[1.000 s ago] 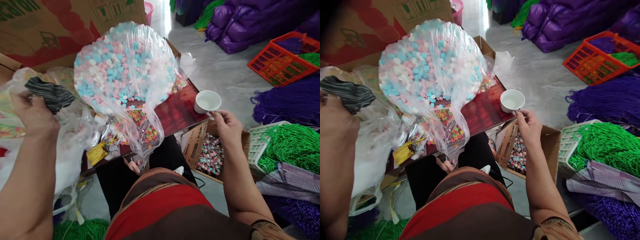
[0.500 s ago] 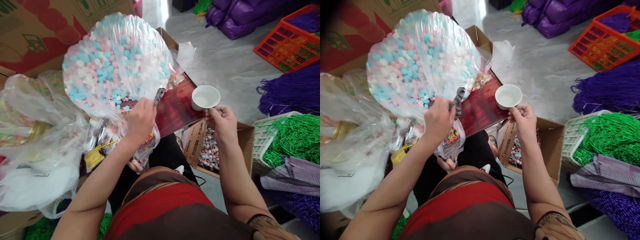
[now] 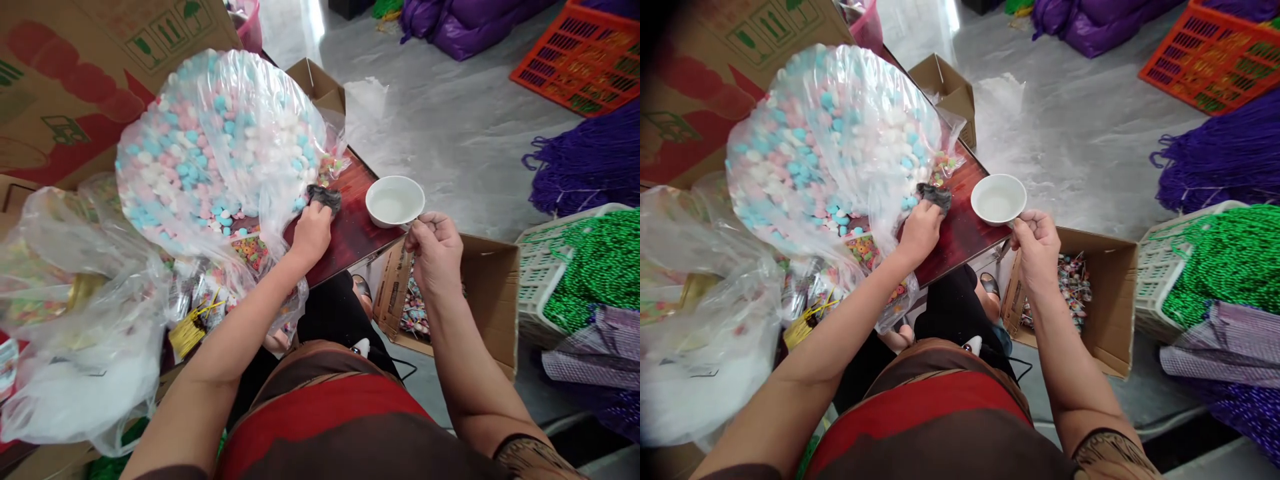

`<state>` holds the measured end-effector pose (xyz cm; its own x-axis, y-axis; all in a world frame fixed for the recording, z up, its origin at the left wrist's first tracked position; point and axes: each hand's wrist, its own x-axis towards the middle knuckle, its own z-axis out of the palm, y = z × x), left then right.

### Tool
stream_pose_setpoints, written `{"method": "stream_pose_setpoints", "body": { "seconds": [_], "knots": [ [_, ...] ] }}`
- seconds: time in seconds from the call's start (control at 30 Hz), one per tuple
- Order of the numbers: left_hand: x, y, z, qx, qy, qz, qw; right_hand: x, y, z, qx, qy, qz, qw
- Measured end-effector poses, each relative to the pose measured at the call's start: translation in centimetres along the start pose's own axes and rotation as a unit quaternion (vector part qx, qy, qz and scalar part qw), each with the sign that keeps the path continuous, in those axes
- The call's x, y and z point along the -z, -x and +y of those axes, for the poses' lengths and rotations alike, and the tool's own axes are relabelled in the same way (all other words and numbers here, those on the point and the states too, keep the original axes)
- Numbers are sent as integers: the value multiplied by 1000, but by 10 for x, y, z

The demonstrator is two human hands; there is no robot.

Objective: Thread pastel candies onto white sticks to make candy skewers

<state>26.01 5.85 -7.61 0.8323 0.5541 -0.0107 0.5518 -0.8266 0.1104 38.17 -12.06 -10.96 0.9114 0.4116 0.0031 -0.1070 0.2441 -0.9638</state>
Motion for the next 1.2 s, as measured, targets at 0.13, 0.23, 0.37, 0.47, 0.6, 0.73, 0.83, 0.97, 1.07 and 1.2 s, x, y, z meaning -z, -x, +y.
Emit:
{"method": "stream_pose_setpoints", "body": {
  "seconds": [0.13,0.23,0.37,0.47,0.6,0.73,0.83,0.97,1.07,1.2],
  "knots": [
    [-14,-46,14,-11,67,33,997,-3,2,-2,-13,-12,10,1000],
    [-21,-66,21,-26,94,42,994,-5,2,-2,-19,-18,20,999],
    [-23,-60,20,-96,100,31,990,-6,0,-1,-21,-24,30,999],
    [-20,-35,19,-131,100,19,986,-4,-3,-2,-18,-41,24,999],
    [-11,8,19,-169,69,-13,983,-2,-7,-9,0,-54,23,998],
    [-4,49,19,-224,26,-28,974,-3,-11,-20,37,-58,33,997],
    [-7,62,17,-236,12,-7,972,-5,-11,-26,53,-58,42,996],
    [-18,35,20,-201,-1,21,979,-4,-6,-25,58,-60,59,995],
    [-21,-8,28,-181,-10,-7,983,-1,0,-25,45,-60,68,995],
    [-19,-56,39,-163,-5,-25,986,3,4,-29,38,-58,80,994]
  ]
}}
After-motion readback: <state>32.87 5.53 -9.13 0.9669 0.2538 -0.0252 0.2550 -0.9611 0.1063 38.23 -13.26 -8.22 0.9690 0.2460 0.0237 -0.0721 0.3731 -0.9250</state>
